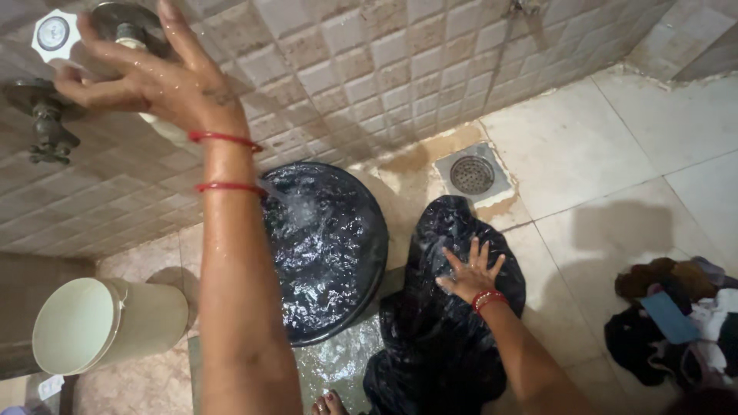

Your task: The person hand-washes a dark garment on a tiled floor using a basin of water and a scrub brush. They repeatedly scrub the fabric, rinse it under running tap water, and wring it out.

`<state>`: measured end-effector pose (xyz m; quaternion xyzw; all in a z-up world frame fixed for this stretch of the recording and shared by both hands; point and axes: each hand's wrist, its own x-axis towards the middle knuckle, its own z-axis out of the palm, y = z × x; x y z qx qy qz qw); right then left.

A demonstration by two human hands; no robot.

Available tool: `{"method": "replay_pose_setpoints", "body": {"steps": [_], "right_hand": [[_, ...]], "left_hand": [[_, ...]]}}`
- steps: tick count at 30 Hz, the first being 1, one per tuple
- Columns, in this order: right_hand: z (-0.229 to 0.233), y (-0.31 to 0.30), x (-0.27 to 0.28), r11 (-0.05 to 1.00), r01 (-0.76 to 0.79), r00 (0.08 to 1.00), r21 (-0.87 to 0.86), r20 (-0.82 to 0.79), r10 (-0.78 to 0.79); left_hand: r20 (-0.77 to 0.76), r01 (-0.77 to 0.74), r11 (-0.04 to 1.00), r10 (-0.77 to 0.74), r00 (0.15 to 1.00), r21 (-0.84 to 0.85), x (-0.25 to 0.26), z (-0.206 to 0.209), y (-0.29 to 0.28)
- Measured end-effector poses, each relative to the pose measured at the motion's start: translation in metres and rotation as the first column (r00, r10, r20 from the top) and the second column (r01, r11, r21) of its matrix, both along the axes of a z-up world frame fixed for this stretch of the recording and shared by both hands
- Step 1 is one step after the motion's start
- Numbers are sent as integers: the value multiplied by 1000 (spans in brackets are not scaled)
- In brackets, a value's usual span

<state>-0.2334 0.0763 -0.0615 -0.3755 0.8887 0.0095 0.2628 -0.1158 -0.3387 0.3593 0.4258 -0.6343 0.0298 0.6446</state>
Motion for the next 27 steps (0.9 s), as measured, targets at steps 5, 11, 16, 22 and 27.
{"method": "replay_pose_setpoints", "body": {"steps": [5,11,16,22,27], "right_hand": [[0,1,0,1000,-12,1000,-14,8,12],[8,1,1,999,-7,1000,-44,10,8],[12,1,-2,999,-17,1000,-30,8,18],[0,3,0,998,-23,1000,-54,-6,23],[-3,2,-2,999,-13,1000,-53,-4,12]], "left_hand": [[-56,-104,980,96,994,-169,-7,-3,-8],[-197,-152,975,182,963,159,23,23,-97],[-443,712,658,-729,522,-244,47,29,-111],[-324,870,491,-817,477,43,91,32,-78],[-207,769,637,-745,634,61,133,-49,-74]]}}
